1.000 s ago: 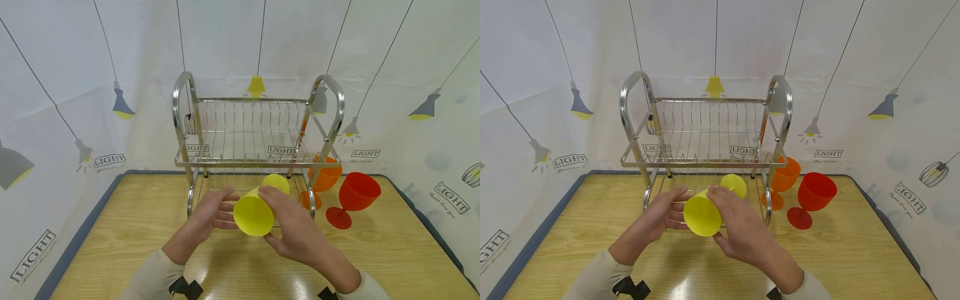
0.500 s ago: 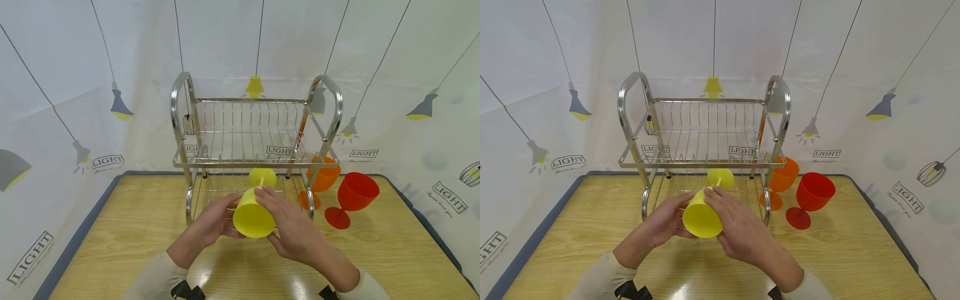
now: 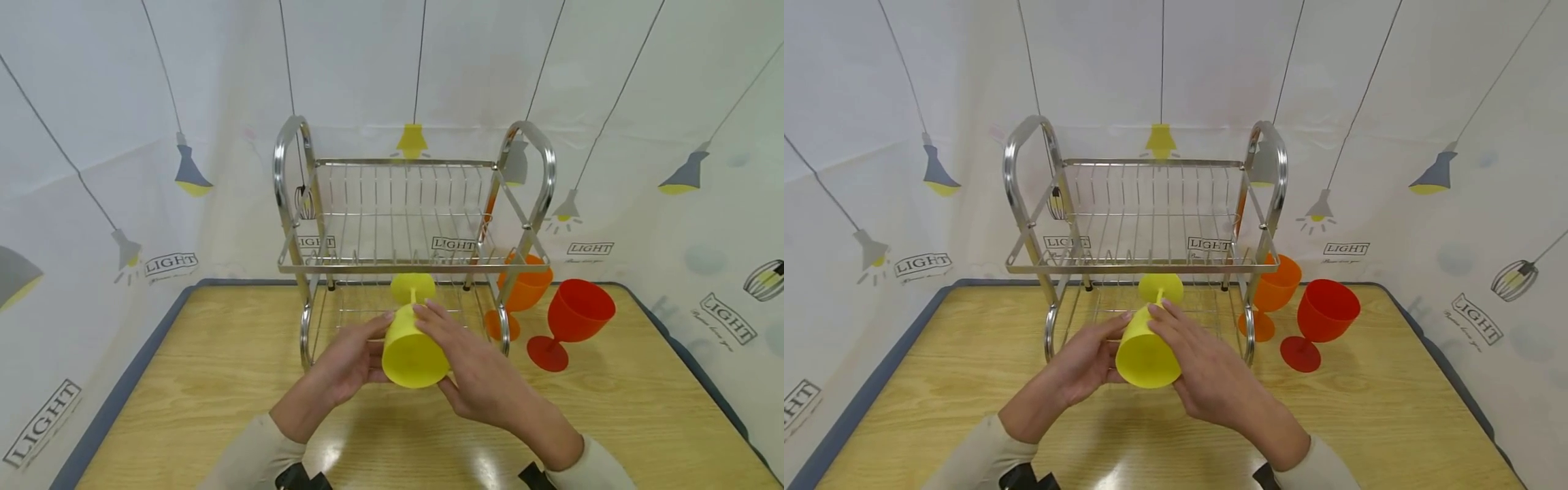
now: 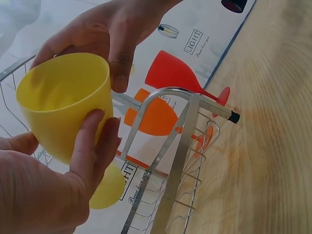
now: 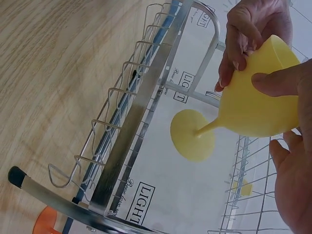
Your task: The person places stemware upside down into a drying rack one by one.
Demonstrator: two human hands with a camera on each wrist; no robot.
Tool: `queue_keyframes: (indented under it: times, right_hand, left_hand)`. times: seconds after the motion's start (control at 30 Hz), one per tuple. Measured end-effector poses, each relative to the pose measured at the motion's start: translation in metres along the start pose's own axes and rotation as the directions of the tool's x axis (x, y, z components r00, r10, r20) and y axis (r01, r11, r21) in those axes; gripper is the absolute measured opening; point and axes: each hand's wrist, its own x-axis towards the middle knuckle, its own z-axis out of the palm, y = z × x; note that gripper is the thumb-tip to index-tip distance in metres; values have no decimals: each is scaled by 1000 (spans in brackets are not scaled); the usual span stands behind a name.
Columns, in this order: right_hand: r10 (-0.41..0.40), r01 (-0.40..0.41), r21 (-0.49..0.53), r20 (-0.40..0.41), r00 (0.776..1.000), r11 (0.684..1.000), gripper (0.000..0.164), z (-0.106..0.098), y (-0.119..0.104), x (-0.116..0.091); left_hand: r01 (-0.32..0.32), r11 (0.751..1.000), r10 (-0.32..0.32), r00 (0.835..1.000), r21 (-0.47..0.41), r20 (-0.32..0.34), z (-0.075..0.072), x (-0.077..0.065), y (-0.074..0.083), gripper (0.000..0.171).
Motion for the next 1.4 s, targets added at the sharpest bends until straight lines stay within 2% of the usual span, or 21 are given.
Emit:
queue_keyframes:
  times: [0.27, 0.5, 0.6, 0.7, 1.03, 1.3, 1.4]
  right_hand:
    - [97, -101, 48, 80, 992, 994, 102, -7, 0, -4]
    - [209, -225, 118, 131, 969, 967, 99, -12, -2, -3]
    - [235, -252, 121, 139, 962, 960, 101, -13, -1, -3]
    - [240, -256, 123, 130, 962, 959, 103, -13, 2, -3]
    - [266, -280, 134, 116, 957, 951, 93, -18, 10, -1]
    - [225, -231, 108, 68, 972, 967, 85, -16, 13, 0]
    - [218, -223, 98, 54, 974, 970, 83, -15, 14, 0]
  left_hand:
    - [-35, 993, 40, 998, -115, 38, 1, 1, -4, 59]
    - [-47, 978, 70, 992, -204, 103, 5, 0, -7, 51]
    - [-65, 972, 93, 989, -227, 114, 6, -1, -9, 52]
    - [-92, 965, 121, 987, -245, 108, 8, -3, -10, 56]
    - [-191, 937, 214, 975, -292, 50, 14, -6, -17, 61]
    - [-275, 910, 274, 960, -309, -47, 19, -4, -27, 62]
    - [-311, 898, 302, 950, -312, -79, 21, -4, -31, 61]
